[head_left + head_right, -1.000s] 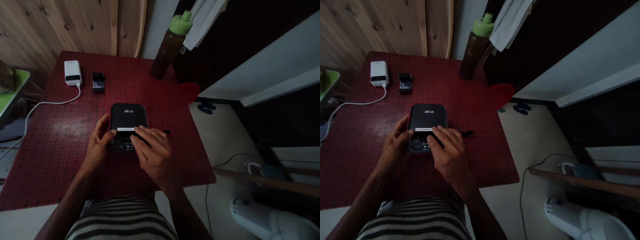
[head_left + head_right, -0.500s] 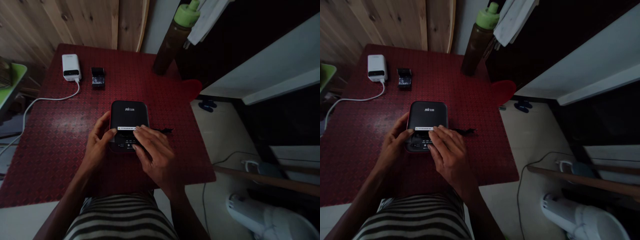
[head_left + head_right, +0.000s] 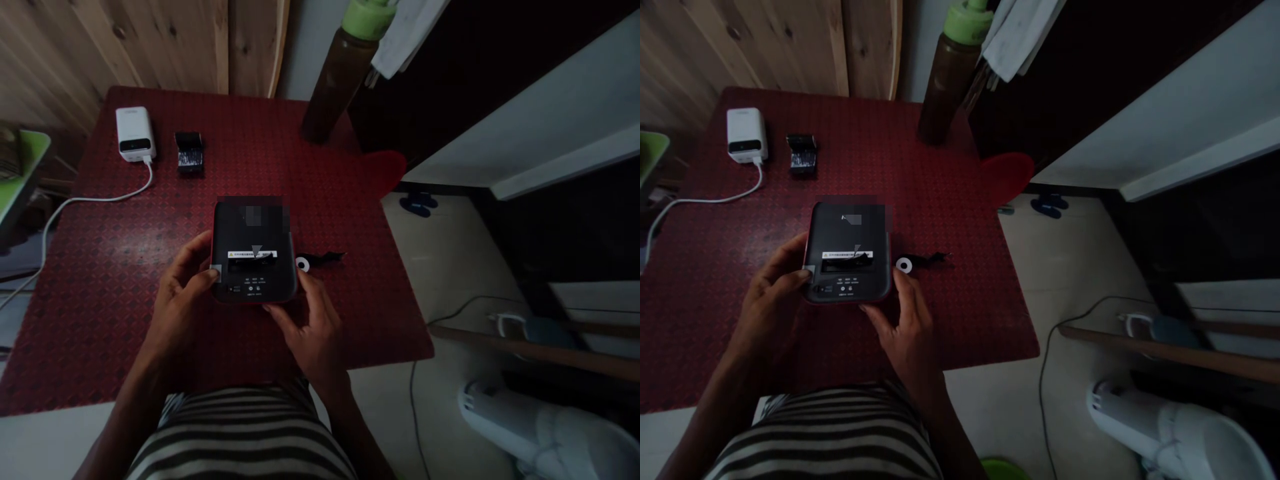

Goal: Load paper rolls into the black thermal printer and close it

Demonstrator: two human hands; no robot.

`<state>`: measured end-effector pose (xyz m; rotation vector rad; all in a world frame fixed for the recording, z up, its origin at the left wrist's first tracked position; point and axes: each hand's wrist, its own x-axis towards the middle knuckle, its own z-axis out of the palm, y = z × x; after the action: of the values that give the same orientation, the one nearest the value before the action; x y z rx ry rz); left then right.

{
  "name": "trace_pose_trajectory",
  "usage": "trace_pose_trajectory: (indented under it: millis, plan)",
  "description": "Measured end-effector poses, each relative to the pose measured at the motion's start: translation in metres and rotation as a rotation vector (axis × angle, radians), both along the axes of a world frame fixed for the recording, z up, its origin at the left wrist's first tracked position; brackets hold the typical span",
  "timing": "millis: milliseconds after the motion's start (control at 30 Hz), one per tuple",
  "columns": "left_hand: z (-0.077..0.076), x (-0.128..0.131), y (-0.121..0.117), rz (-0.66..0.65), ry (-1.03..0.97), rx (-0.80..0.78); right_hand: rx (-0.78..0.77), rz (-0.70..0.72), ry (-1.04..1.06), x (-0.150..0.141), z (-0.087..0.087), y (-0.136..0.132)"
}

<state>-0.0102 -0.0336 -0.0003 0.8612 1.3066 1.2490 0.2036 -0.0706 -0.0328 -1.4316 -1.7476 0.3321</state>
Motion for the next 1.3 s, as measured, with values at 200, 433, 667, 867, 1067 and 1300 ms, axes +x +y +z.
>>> trace_pose_trajectory:
  millis: [200, 433, 667, 867, 1067, 1300]
  plan:
    - [0.003, 0.001, 0.000, 0.021, -0.008, -0.028, -0.013, 0.055, 0.027, 0.004, 0.002, 0.004]
    - [0.005, 0.005, 0.001, 0.047, -0.046, -0.056, -0.035, 0.053, 0.007, 0.007, 0.004, 0.003]
    - [0.006, 0.008, 0.002, 0.066, -0.041, -0.057, -0.056, 0.061, 0.056, 0.006, 0.002, 0.004]
    - [-0.004, 0.005, -0.002, 0.041, -0.050, -0.043, -0.087, 0.108, 0.043, 0.025, 0.029, 0.007]
    - [-0.012, -0.003, -0.001, -0.049, 0.057, 0.112, 0.043, 0.268, -0.149, 0.019, 0.074, 0.064]
    - [-0.022, -0.002, -0.001, -0.067, 0.090, 0.222, -0.404, 0.594, -0.762, -0.046, 0.102, 0.132]
